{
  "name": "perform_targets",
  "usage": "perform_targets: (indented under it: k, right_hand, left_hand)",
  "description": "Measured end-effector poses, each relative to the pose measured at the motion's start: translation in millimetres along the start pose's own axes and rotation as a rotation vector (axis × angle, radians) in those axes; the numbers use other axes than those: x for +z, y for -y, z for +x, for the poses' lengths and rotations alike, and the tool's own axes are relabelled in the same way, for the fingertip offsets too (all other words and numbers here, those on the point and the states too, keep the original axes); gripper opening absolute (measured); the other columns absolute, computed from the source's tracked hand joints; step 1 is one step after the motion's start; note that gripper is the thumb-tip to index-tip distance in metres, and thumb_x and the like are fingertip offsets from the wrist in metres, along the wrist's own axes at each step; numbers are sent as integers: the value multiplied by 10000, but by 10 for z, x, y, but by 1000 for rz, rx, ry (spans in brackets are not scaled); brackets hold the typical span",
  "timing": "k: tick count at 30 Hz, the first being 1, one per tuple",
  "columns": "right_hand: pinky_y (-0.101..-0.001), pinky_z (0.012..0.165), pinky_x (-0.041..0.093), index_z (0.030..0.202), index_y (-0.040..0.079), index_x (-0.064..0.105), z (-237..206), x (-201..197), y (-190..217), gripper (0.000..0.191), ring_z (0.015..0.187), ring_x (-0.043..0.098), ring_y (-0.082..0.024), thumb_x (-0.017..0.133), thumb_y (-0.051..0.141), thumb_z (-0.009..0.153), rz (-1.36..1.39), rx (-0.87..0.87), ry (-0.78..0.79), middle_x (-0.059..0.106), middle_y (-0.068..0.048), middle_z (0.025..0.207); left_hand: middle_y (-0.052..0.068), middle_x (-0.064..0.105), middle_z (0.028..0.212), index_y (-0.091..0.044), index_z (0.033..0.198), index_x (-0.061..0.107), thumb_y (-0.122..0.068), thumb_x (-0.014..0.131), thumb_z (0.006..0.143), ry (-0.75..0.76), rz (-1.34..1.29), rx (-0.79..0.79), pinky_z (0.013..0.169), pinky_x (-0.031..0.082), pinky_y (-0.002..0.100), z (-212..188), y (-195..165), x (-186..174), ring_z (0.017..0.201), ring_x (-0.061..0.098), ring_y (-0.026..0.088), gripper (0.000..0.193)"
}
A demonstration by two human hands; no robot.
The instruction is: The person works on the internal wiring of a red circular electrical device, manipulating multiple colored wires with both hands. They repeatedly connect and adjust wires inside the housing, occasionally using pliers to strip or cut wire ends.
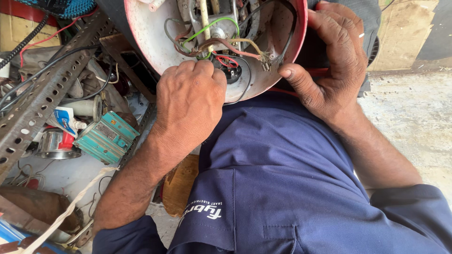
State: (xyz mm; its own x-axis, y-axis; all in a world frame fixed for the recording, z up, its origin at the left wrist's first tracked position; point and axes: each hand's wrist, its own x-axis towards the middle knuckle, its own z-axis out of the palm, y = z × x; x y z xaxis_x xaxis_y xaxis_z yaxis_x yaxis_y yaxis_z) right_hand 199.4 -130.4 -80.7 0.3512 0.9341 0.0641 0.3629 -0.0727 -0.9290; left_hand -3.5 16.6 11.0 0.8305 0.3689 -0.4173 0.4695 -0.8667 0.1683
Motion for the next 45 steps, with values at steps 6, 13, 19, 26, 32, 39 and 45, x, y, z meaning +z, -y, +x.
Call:
perform_targets:
  k: [6,13,19,26,32,39,45]
  right_hand:
    - [-441,1186,432,1433,-47,574,1,2,-2,706,1358,545,-353,811,468,1013,16,10,1,625,-223,1406]
    - [-438,1184,430,1431,-38,576,21,3,2,689,1357,542,-345,809,465,1022,16,9,7,630,-202,1401]
    - [-431,1178,438,1432,-29,585,13,8,-2,687,1351,542,-339,810,477,1025,12,10,12,629,-195,1396]
    - [-417,1163,448,1441,-17,590,-3,17,-2,679,1325,548,-321,813,476,1030,16,10,12,621,-182,1390]
    - [-408,1157,451,1441,-8,591,1,14,2,668,1318,552,-311,805,474,1031,23,12,10,621,-173,1390]
    - [-403,1158,446,1445,-1,593,-3,6,14,663,1319,552,-306,805,476,1035,24,19,8,622,-166,1344]
    - [-419,1169,428,1437,-11,588,2,2,19,662,1332,544,-323,798,466,1029,26,19,5,623,-179,1403]
  left_hand:
    - [111,627,819,-42,792,663,-120,626,873,21,-6,-9,683,504,432,26,-10,-17,807,647,271,119]
    - [115,637,840,-46,821,670,-126,622,883,33,19,-11,701,506,430,42,-28,-41,822,655,273,111]
    - [120,635,853,-40,845,669,-127,618,897,24,13,-12,711,503,437,30,-15,-43,836,656,284,113]
    - [124,631,856,-32,856,665,-118,619,900,16,13,-18,699,499,440,28,-14,-13,833,657,287,107]
    - [114,619,862,-44,846,648,-117,619,911,-4,15,8,710,496,431,22,1,-18,840,645,276,102]
    - [99,584,881,-47,851,618,-103,610,934,-50,-2,19,709,477,422,-29,7,9,852,608,258,100]
    - [87,559,875,-53,843,613,-93,642,957,-120,-121,-13,699,473,433,-63,33,44,841,588,260,124]
